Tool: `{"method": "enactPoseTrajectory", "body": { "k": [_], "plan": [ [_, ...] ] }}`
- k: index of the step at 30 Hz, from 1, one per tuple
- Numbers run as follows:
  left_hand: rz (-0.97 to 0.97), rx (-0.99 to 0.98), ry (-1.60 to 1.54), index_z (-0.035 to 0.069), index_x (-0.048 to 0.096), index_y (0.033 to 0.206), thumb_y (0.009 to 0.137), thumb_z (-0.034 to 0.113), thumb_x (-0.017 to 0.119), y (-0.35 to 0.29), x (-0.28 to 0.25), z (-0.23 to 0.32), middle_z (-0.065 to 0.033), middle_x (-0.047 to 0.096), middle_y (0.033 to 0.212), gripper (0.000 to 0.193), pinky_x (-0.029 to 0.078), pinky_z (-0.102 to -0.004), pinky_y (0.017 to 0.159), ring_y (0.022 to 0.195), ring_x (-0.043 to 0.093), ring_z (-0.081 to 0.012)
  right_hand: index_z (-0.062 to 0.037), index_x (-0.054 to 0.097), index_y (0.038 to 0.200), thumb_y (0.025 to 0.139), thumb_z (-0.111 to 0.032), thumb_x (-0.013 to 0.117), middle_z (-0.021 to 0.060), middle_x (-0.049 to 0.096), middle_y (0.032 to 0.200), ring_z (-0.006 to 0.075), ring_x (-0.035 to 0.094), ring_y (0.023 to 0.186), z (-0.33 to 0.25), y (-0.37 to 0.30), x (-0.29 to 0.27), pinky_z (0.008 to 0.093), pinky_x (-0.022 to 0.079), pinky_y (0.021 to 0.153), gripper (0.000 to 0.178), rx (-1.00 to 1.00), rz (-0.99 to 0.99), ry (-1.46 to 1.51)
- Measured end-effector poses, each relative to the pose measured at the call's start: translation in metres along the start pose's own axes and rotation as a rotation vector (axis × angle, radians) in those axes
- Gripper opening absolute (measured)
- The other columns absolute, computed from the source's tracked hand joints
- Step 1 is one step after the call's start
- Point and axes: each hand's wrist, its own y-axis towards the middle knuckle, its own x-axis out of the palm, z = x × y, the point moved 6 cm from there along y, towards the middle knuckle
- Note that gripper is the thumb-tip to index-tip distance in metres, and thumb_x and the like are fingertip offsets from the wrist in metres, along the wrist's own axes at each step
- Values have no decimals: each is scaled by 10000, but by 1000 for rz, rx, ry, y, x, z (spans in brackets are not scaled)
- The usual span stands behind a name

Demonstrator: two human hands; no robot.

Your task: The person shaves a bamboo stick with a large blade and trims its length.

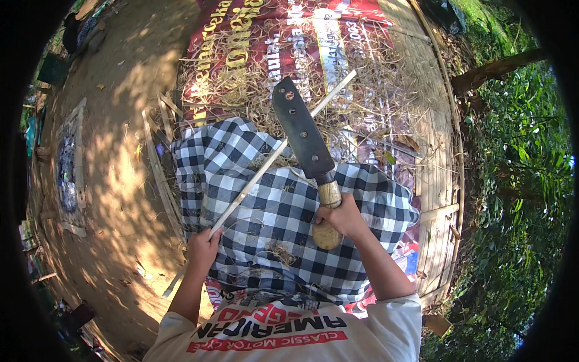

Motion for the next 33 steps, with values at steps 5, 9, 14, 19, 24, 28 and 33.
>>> {"method": "enactPoseTrajectory", "body": {
  "k": [5,9,14,19,24,28,33],
  "plan": [
    [47,35,111,37,591,697,896,327,646,-3,4,-9,-180,538,516,356,431,-452,452,497,575,-381,44,574,802,666,8,668,117,628,689,219,638,618,8,-4,-9,340,524,617,170,52,-80,159],
    [65,45,57,41,586,693,899,337,641,-1,5,-7,-171,538,512,365,429,-444,446,488,576,-372,37,566,802,650,19,668,116,613,684,217,632,608,-8,7,-25,351,529,613,183,-32,-41,184],
    [59,33,87,45,579,705,898,348,642,-2,9,-16,-166,541,516,365,428,-440,446,489,575,-372,33,572,797,673,18,665,116,616,698,220,639,616,10,3,4,359,541,635,156,-43,-106,89],
    [91,48,53,44,574,705,891,356,649,-2,8,-14,-161,538,513,370,426,-437,444,482,567,-370,46,576,763,643,23,652,119,610,643,213,630,584,-11,7,-32,331,538,592,144,-58,-20,89],
    [101,64,79,47,570,694,894,350,648,0,8,-10,-158,528,506,372,420,-431,442,481,564,-370,38,571,812,660,18,659,120,620,679,220,642,614,-2,-4,-5,342,540,621,177,23,-96,179],
    [84,59,96,45,563,687,895,356,646,-6,4,-15,-158,531,511,383,422,-424,445,485,568,-365,36,582,800,659,17,659,110,629,685,201,645,612,6,-10,-13,324,533,614,161,43,-155,125],
    [123,70,93,43,581,703,892,360,648,-2,9,-13,-160,542,521,376,431,-418,448,488,575,-363,37,574,794,644,28,660,112,616,673,209,634,597,4,-4,-17,341,534,602,173,3,-17,266]
  ]
}}
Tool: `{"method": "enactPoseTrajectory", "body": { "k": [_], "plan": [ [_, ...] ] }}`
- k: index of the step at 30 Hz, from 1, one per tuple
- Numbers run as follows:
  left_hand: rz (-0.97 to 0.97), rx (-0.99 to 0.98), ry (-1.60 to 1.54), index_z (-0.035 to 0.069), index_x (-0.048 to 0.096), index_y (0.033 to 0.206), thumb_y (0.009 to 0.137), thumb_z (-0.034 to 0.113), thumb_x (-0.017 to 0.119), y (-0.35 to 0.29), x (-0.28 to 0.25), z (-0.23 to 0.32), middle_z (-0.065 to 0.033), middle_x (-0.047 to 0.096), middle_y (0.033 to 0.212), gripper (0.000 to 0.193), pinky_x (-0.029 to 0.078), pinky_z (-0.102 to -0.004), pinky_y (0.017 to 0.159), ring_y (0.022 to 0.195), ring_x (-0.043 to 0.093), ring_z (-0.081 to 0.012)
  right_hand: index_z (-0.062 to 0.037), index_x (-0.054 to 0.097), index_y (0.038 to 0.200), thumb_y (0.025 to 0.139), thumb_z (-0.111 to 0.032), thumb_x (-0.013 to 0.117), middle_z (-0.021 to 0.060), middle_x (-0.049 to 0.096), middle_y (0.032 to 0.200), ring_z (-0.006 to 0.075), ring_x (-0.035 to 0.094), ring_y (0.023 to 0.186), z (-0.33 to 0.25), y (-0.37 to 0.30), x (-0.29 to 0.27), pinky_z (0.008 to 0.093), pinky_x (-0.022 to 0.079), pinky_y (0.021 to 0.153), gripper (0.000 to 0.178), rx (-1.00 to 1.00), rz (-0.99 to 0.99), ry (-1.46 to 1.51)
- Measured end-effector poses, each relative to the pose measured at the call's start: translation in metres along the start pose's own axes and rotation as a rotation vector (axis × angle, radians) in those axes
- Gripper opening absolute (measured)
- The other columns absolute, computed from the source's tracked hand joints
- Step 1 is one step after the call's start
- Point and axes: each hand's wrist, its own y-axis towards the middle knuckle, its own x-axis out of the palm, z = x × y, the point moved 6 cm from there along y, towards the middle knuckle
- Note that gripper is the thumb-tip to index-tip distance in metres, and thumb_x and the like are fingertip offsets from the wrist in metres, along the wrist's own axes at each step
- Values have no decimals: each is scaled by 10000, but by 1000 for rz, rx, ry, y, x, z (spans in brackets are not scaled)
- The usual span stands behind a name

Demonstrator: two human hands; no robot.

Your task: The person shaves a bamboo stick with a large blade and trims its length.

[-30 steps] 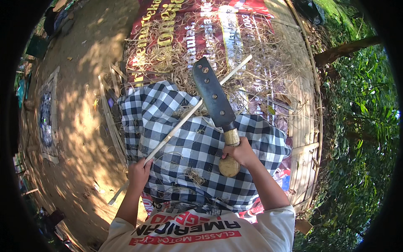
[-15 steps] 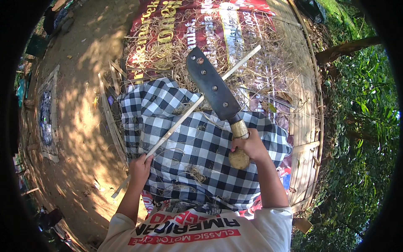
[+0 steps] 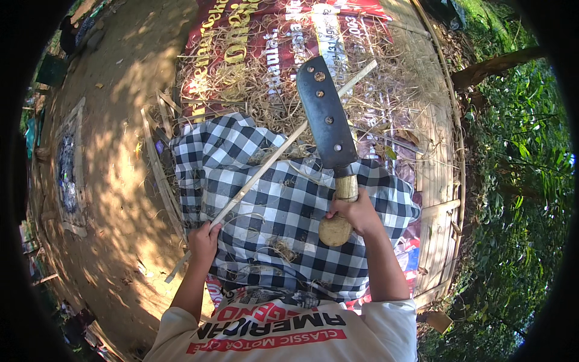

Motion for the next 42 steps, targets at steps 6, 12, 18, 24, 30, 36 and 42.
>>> {"method": "enactPoseTrajectory", "body": {
  "k": [6,12,18,24,30,36,42],
  "plan": [
    [-5,-7,8,44,580,698,890,359,650,1,-2,-1,-166,546,528,376,432,-425,453,492,577,-365,55,600,769,640,2,679,116,632,667,210,649,606,17,-14,0,334,533,614,160,50,-109,-212],
    [-12,-26,8,44,562,677,888,364,652,-1,0,1,-163,546,525,393,426,-427,451,489,569,-371,49,559,841,651,21,656,111,624,677,209,633,616,11,-12,11,336,527,629,215,7,-31,-141],
    [4,-21,-9,38,583,695,887,350,659,-4,2,-8,-164,531,505,374,415,-428,438,471,559,-367,47,597,739,647,-9,668,105,638,677,187,643,622,23,-19,5,314,525,619,129,46,-133,-208],
    [2,-13,30,41,578,694,894,367,645,-2,-2,2,-171,536,515,388,421,-440,455,491,569,-376,62,570,880,679,25,652,120,633,675,225,649,612,36,-21,25,343,541,628,220,94,-60,-54],
    [7,2,10,38,582,701,902,371,634,1,2,-3,-170,536,508,393,426,-439,458,491,573,-379,47,599,800,640,24,669,117,631,672,187,639,592,10,-21,5,314,521,568,176,-29,-118,-222],
    [-40,-50,12,25,595,724,901,354,638,-2,-3,4,-184,551,535,376,436,-443,477,523,582,-392,66,609,841,693,-33,658,121,667,706,199,669,663,34,-43,33,336,528,646,185,165,-105,-230],
    [-46,-36,-54,27,573,731,899,381,634,-4,4,-8,-195,551,546,396,440,-462,491,551,586,-410,45,618,748,693,-17,649,92,635,652,158,623,579,34,-32,21,298,516,585,88,41,-196,-72]
  ]
}}
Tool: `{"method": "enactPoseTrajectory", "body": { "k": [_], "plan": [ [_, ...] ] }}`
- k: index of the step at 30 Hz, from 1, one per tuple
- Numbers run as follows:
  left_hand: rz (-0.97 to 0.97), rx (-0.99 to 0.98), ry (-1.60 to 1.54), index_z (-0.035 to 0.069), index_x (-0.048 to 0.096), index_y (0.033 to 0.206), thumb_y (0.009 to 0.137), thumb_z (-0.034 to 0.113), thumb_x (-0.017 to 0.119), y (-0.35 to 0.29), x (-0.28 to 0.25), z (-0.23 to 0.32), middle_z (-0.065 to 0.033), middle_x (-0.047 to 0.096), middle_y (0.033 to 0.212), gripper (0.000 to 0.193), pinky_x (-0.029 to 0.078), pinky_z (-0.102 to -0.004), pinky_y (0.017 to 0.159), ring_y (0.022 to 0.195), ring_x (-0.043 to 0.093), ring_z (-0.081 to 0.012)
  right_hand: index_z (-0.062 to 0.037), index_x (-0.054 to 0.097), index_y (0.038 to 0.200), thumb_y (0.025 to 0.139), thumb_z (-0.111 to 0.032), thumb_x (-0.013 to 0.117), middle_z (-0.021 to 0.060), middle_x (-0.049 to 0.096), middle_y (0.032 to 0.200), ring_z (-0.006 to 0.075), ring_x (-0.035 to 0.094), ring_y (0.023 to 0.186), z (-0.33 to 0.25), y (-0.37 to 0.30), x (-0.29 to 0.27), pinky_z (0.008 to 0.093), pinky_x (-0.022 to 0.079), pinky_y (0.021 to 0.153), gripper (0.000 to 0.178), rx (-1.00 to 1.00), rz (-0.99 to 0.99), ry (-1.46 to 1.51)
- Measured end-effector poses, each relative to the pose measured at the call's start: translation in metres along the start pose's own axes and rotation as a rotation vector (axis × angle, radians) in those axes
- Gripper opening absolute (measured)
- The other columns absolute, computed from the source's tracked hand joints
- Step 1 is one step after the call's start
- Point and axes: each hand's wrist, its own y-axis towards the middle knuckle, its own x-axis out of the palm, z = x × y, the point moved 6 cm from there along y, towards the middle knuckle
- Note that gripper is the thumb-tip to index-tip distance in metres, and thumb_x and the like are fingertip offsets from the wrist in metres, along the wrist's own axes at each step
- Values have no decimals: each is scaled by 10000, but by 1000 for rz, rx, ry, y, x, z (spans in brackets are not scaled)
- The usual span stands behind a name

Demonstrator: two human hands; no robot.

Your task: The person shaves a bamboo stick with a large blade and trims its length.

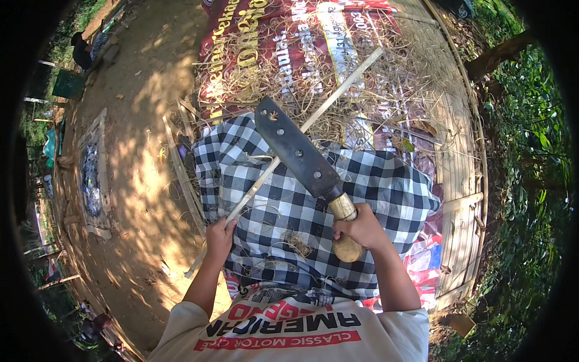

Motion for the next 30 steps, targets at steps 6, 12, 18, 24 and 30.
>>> {"method": "enactPoseTrajectory", "body": {
  "k": [6,12,18,24,30],
  "plan": [
    [-21,29,-7,22,579,760,894,389,636,2,4,-3,-204,563,568,395,446,-465,505,576,594,-415,64,624,856,684,-37,683,98,657,695,174,651,624,22,-13,30,313,512,616,208,76,-17,-100],
    [-28,34,24,12,604,808,889,361,653,1,-3,5,-209,574,583,362,460,-457,517,587,608,-407,72,602,830,653,-3,696,114,657,700,184,644,603,7,4,8,306,523,612,213,-34,111,155],
    [-48,47,7,10,589,785,882,338,667,-3,-4,-1,-211,578,590,350,463,-454,514,582,605,-412,83,618,844,677,4,687,110,666,700,186,657,614,20,-12,38,309,522,625,197,109,-86,-124],
    [-72,1,-26,7,576,778,888,331,660,4,-4,8,-218,575,595,353,450,-475,520,598,595,-428,55,621,807,686,-22,678,111,661,692,181,653,621,21,1,37,314,516,610,155,44,60,6],
    [-112,-23,-64,-2,587,807,895,324,653,6,-5,6,-222,577,601,344,448,-476,520,601,596,-430,59,638,804,685,7,681,95,659,674,155,640,603,22,-2,39,293,509,586,136,58,-42,-121]
  ]
}}
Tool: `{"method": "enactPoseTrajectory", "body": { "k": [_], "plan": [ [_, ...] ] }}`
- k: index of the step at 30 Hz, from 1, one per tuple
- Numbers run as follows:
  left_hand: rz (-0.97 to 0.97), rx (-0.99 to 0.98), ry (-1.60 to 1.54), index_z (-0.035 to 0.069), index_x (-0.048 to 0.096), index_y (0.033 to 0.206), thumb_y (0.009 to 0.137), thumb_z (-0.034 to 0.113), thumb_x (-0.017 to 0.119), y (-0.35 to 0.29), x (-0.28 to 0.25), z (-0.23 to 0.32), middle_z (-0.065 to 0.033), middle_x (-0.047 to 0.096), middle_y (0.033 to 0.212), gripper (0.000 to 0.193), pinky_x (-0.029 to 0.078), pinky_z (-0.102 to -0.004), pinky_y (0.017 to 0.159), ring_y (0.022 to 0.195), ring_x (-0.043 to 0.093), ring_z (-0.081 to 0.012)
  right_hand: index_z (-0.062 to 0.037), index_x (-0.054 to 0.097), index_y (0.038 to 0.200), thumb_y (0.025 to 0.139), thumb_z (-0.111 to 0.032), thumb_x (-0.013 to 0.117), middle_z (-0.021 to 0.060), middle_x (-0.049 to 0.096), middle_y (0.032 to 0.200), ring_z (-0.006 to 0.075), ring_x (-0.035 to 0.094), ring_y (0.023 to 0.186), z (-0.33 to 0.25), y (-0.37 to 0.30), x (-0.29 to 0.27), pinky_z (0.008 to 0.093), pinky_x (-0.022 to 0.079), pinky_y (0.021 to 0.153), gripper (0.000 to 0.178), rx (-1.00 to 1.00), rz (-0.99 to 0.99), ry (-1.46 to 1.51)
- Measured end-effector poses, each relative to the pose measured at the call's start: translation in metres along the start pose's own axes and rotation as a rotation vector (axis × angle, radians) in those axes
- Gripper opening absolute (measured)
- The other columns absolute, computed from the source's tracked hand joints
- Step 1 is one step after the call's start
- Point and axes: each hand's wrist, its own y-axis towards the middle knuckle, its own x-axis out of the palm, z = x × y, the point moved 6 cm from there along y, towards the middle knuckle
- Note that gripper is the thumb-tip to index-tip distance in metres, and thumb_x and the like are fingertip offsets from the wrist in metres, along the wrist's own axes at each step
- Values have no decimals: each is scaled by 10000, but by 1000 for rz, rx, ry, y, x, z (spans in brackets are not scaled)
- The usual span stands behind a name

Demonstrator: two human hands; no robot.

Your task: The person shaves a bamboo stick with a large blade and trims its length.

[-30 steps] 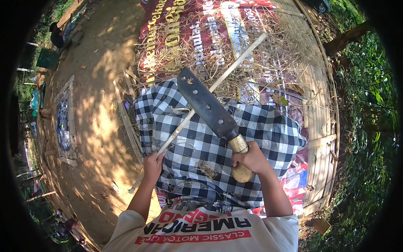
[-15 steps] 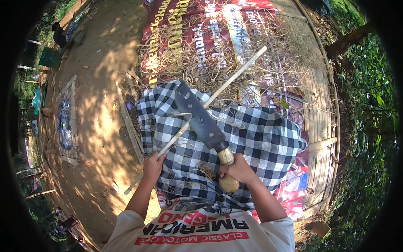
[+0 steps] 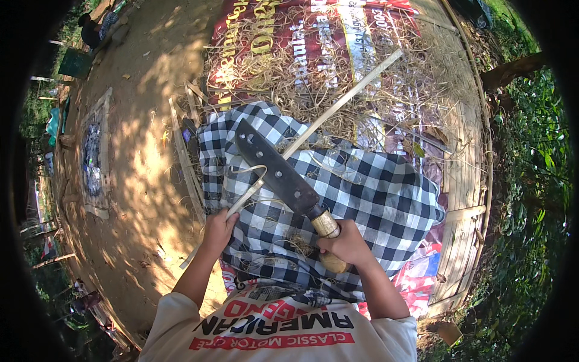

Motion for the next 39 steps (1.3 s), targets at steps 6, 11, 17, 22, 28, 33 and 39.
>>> {"method": "enactPoseTrajectory", "body": {
  "k": [6,11,17,22,28,33,39],
  "plan": [
    [-20,8,1,-10,595,830,903,317,646,0,1,-1,-227,580,613,339,451,-466,527,606,597,-429,72,628,859,689,-25,665,95,655,707,174,643,631,16,-2,16,303,512,647,199,73,34,-28],
    [-50,-13,-26,-12,606,859,911,341,631,-1,1,-2,-227,578,605,358,454,-466,525,606,601,-428,58,625,808,684,-13,660,100,656,699,164,644,624,10,-8,5,312,511,618,147,50,-26,137],
    [-41,-24,-14,-17,604,867,915,361,619,-4,2,-3,-237,584,619,382,456,-483,540,627,603,-438,68,613,836,690,-1,679,114,669,721,195,655,627,20,-17,22,306,524,629,174,44,-57,7],
    [-30,-28,38,-18,593,895,930,371,595,1,1,5,-248,592,645,391,450,-510,552,643,601,-452,71,628,827,678,16,670,112,667,698,178,656,630,26,-5,11,296,523,620,164,21,54,252],
    [-68,-15,-42,-11,595,900,930,347,604,-8,-1,0,-243,592,642,359,443,-495,532,631,595,-451,54,635,754,674,4,670,95,672,690,172,650,633,16,-27,11,298,515,625,101,5,-2,39],
    [-65,-40,-1,-10,588,871,929,340,607,-6,-1,-2,-234,591,631,356,443,-484,521,629,598,-443,55,635,730,688,-19,653,88,662,669,145,634,622,13,-39,26,293,497,608,87,76,-44,-54],
    [-87,-50,32,-19,599,890,924,352,610,-1,-4,6,-246,590,632,373,452,-482,526,625,606,-434,58,631,814,700,12,653,94,664,690,171,641,635,20,-22,18,304,504,630,124,55,18,265]
  ]
}}
